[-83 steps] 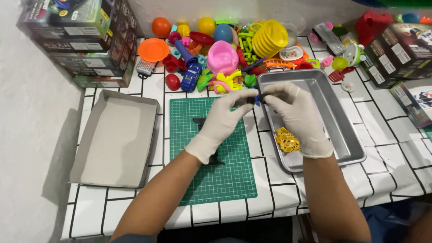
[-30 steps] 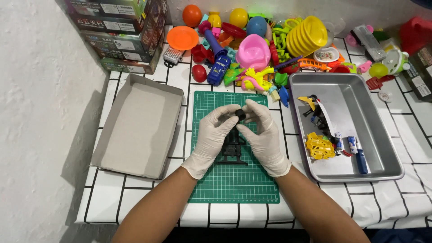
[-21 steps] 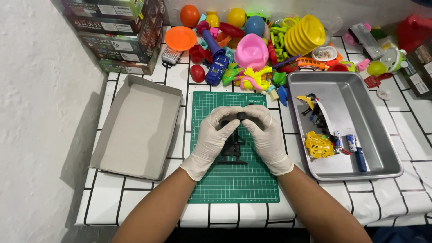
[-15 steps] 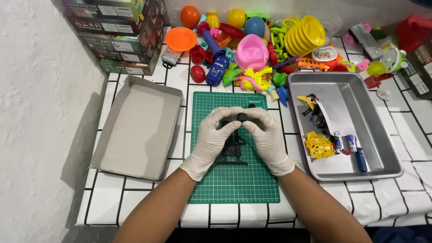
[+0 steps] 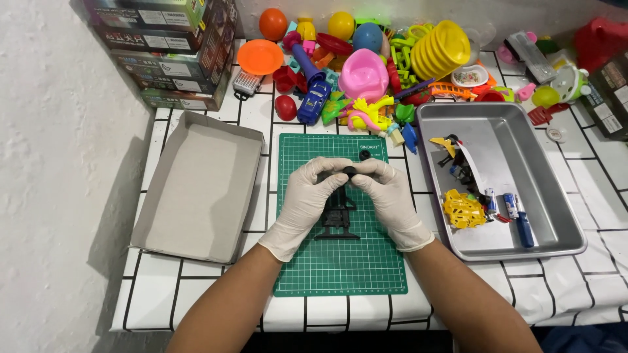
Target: The person opens a box and removes plastic parts and a sticker sheet, placing them on a tray. They then assemble a black plastic base on a green cutting mat, attaching small black pieces and a yellow plastic component by hand.
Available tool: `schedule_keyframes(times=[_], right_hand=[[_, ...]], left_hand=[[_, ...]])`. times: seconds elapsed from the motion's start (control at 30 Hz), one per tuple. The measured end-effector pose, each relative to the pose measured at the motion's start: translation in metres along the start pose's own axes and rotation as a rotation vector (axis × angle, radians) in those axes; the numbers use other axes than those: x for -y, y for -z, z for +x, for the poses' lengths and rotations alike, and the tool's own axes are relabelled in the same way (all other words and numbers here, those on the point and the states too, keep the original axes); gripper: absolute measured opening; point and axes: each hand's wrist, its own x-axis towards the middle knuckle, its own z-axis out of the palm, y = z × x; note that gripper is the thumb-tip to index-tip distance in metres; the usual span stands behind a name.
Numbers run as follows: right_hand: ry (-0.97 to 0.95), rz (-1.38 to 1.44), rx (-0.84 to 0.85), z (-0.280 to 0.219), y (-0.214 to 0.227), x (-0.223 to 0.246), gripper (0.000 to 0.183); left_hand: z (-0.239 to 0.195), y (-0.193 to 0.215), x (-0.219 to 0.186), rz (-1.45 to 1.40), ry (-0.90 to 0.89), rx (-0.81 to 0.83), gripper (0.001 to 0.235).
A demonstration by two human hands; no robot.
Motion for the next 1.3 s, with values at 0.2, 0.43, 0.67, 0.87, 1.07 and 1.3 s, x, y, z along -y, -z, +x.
schedule_keyframes(times=[0.2, 0.43, 0.67, 0.87, 1.07, 1.3], right_hand=[[-0.020, 0.000, 0.021, 0.004, 0.014, -0.016, 0.019], [-0.115, 0.150, 0.033, 0.002, -0.003, 0.014, 0.028], [-0.140, 0.036, 0.078, -0.001, -0.007, 0.026, 0.031], [-0.082, 0.012, -0.062, 0.009, -0.003, 0.026, 0.028], [0.052, -0.352, -0.287, 0.034, 0.004, 0.026, 0.027], [-0.008, -0.678, -0.311, 0.068, 0.022, -0.017, 0.023]], left_hand=[[-0.001, -0.007, -0.005, -0.036, 0.075, -0.011, 0.021], [0.000, -0.005, -0.002, -0.031, 0.056, -0.039, 0.021], [0.001, 0.002, -0.003, 0.159, -0.156, -0.005, 0.020], [0.002, 0.007, 0.011, 0.268, -0.262, -0.023, 0.035], [0.012, 0.019, 0.010, 0.366, -0.355, -0.122, 0.024], [0.014, 0.021, 0.009, 0.414, -0.391, -0.159, 0.021]])
